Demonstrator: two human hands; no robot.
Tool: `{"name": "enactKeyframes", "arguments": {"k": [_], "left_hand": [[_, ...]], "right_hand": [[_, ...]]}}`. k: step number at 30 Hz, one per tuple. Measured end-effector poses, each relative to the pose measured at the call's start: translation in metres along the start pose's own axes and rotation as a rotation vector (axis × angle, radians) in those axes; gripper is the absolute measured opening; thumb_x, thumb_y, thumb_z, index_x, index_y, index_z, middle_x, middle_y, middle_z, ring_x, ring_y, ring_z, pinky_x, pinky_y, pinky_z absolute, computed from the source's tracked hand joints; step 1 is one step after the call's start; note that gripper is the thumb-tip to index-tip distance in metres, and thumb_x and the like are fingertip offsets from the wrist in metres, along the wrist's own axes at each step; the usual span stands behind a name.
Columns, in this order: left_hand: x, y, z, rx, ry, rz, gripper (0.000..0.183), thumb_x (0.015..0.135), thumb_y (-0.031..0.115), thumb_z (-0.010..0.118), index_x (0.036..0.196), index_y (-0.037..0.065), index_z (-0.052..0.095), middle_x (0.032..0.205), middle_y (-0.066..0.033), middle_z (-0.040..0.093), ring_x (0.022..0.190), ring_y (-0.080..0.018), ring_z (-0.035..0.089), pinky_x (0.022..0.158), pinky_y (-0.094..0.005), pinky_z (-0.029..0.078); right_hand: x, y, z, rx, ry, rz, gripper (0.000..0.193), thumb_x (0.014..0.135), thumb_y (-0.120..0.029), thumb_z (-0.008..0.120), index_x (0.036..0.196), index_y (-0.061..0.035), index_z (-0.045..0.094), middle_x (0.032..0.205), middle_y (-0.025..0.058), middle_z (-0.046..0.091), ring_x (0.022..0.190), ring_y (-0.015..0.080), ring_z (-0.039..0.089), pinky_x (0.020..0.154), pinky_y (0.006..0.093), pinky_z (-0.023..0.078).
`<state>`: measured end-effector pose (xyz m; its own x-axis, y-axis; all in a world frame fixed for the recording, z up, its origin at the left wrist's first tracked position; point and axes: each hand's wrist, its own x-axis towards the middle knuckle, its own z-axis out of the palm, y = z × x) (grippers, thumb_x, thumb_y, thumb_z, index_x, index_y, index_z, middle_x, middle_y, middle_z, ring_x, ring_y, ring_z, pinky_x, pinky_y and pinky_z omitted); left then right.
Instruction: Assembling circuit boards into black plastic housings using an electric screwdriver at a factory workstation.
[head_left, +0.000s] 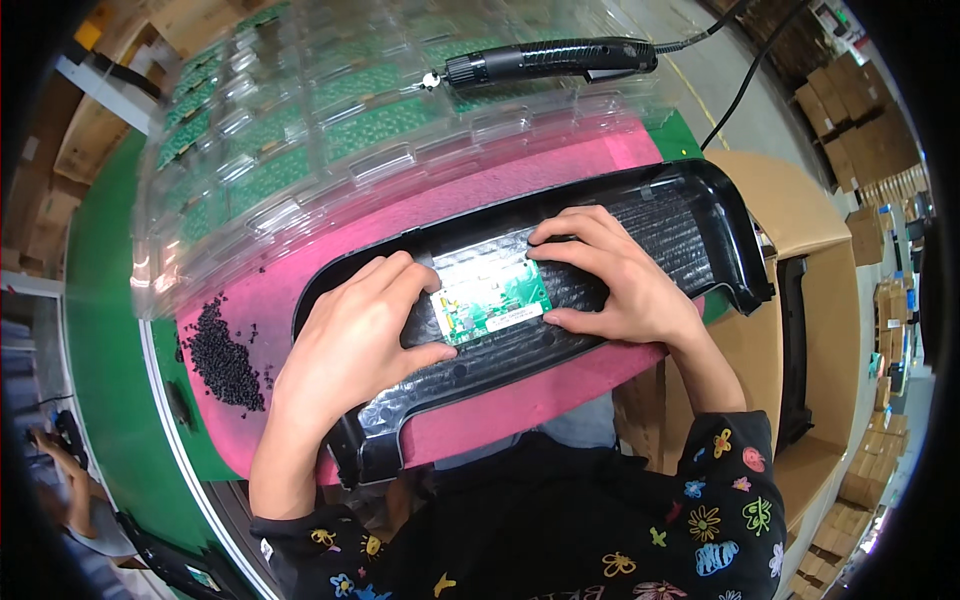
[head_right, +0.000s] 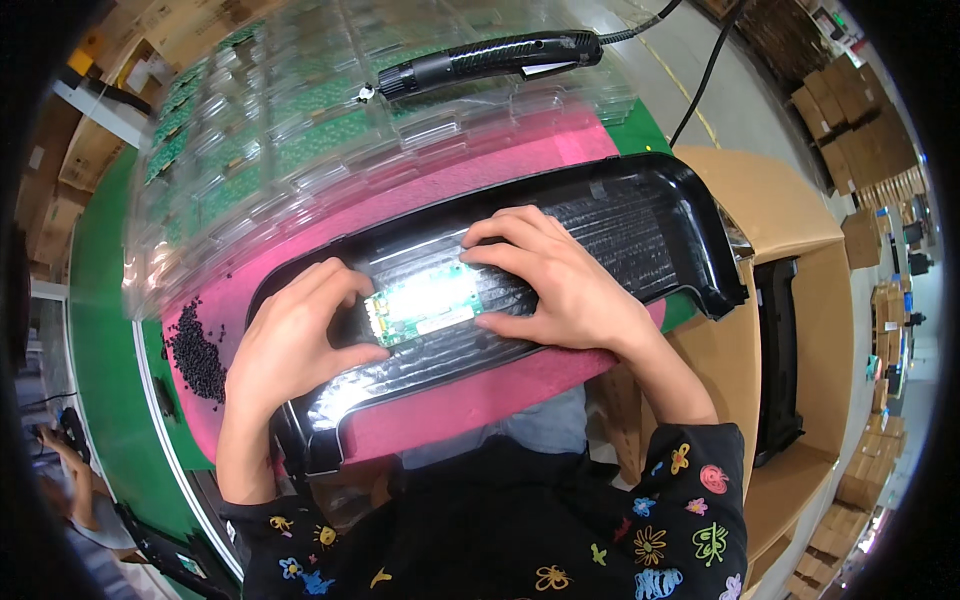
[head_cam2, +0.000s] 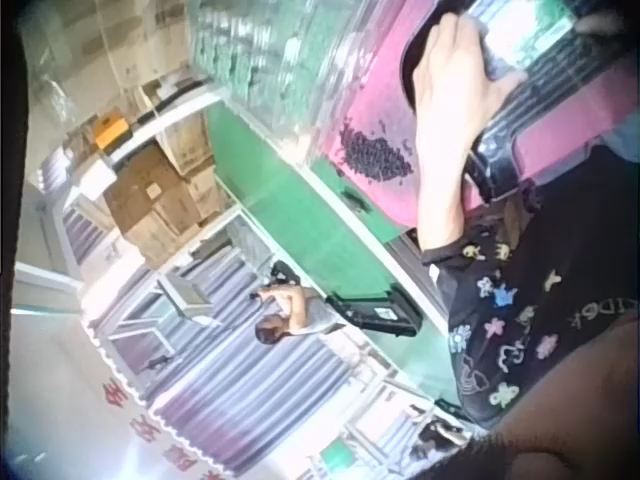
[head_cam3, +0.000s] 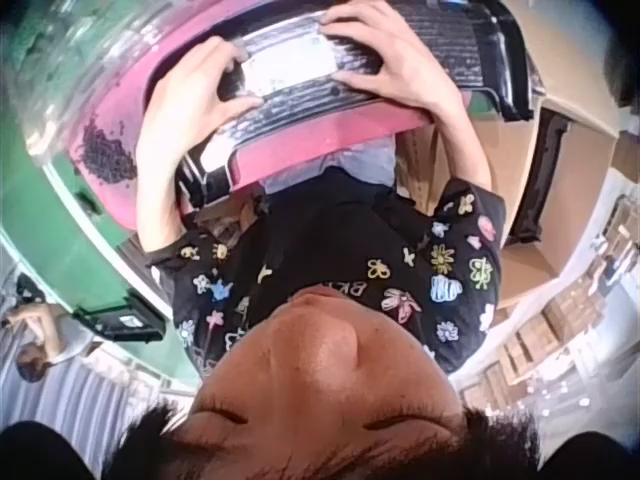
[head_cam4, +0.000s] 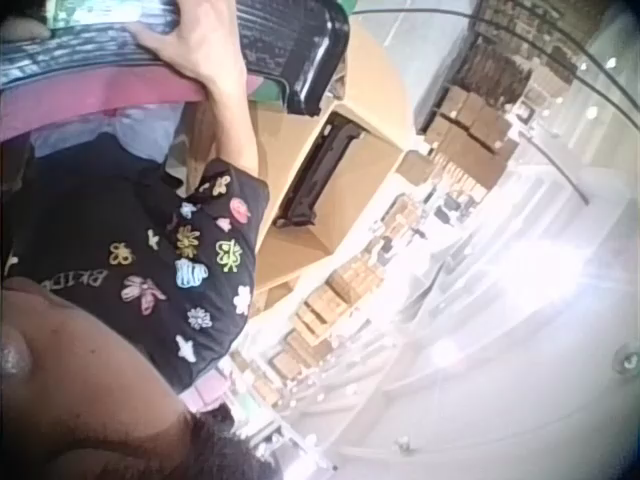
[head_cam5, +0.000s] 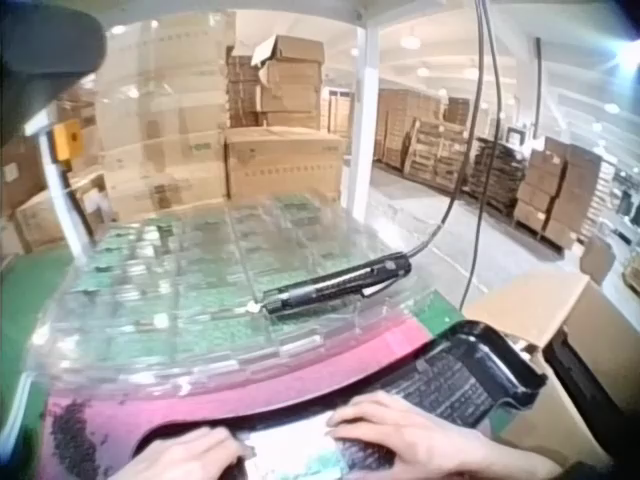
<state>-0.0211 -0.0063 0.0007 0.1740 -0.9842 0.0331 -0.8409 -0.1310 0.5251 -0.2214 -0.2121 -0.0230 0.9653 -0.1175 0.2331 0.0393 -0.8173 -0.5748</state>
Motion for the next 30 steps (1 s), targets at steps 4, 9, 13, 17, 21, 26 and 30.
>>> {"name": "enactKeyframes", "arguments": {"k": [4, 9, 13, 17, 21, 26, 30], "left_hand": [[-0.004, 0.0, -0.003, 0.008, -0.009, -0.032, 0.054, 0.063, 0.022, 0.087, 0.106, 0.005, 0.059, 0.093, -0.0098, 0.058, 0.089, -0.029, 0.062, 0.076, -0.0396, 0.051], [-0.005, -0.002, -0.002, 0.001, -0.003, -0.02, 0.057, 0.067, 0.032, 0.086, 0.109, 0.004, 0.06, 0.095, -0.0111, 0.06, 0.089, -0.0303, 0.063, 0.078, -0.0402, 0.052], [0.0, 0.002, -0.005, -0.018, -0.023, 0.001, 0.054, 0.076, 0.041, 0.077, 0.108, 0.001, 0.058, 0.098, -0.0138, 0.06, 0.096, -0.0344, 0.063, 0.078, -0.0442, 0.053], [0.001, 0.001, -0.003, -0.038, 0.014, -0.039, 0.049, 0.084, 0.042, 0.071, 0.107, 0.001, 0.061, 0.096, -0.0147, 0.065, 0.092, -0.0349, 0.065, 0.078, -0.0438, 0.052], [-0.004, -0.007, 0.004, -0.053, 0.139, -0.014, 0.037, 0.083, 0.03, 0.074, 0.104, 0.002, 0.063, 0.088, -0.014, 0.063, 0.078, -0.0307, 0.064, 0.071, -0.0402, 0.051], [-0.005, -0.003, -0.002, 0.015, 0.123, 0.036, 0.031, 0.088, 0.03, 0.069, 0.101, 0.003, 0.066, 0.092, -0.0131, 0.064, 0.084, -0.034, 0.066, 0.073, -0.0433, 0.053], [-0.003, -0.002, -0.008, -0.024, 0.141, 0.128, 0.025, 0.091, 0.024, 0.064, 0.105, 0.003, 0.065, 0.097, -0.0129, 0.064, 0.089, -0.0344, 0.066, 0.075, -0.0422, 0.054]], "right_hand": [[0.001, -0.001, -0.009, 0.09, 0.099, 0.026, 0.067, 0.065, -0.018, 0.083, 0.125, -0.0031, 0.057, 0.125, 0.0102, 0.057, 0.12, 0.029, 0.049, 0.106, 0.0417, 0.037], [0.039, 0.002, -0.029, 0.017, 0.631, 0.052, 0.071, 0.08, -0.01, 0.072, 0.142, -0.0048, 0.037, 0.106, 0.0117, 0.058, 0.096, 0.0218, 0.056, 0.088, 0.0331, 0.045], [0.096, 0.014, -0.057, 0.042, 0.344, 0.457, 0.07, 0.093, -0.033, 0.062, 0.147, -0.0042, 0.028, 0.073, 0.0094, 0.062, 0.066, 0.0211, 0.062, 0.068, 0.0344, 0.05], [0.137, 0.03, -0.066, 0.08, 0.177, 0.614, 0.049, 0.098, -0.043, 0.057, 0.131, -0.0069, 0.054, 0.06, 0.0036, 0.054, 0.047, 0.0108, 0.051, 0.044, 0.0272, 0.04], [0.138, 0.019, -0.045, 0.238, 0.371, 0.537, 0.036, 0.097, -0.034, 0.061, 0.118, -0.0054, 0.058, 0.072, 0.008, 0.065, 0.06, 0.0104, 0.061, 0.048, 0.0253, 0.045], [0.103, -0.038, -0.039, 0.848, 0.719, -0.094, 0.048, 0.094, -0.005, 0.054, 0.138, -0.0081, 0.034, 0.132, 0.0221, 0.047, 0.088, 0.0182, 0.062, 0.065, 0.0283, 0.061], [0.092, -0.076, -0.034, 0.855, 0.61, 0.067, 0.036, 0.098, -0.02, 0.057, 0.125, -0.0011, 0.045, 0.08, 0.0033, 0.054, 0.063, 0.0114, 0.054, 0.058, 0.0293, 0.046]]}}
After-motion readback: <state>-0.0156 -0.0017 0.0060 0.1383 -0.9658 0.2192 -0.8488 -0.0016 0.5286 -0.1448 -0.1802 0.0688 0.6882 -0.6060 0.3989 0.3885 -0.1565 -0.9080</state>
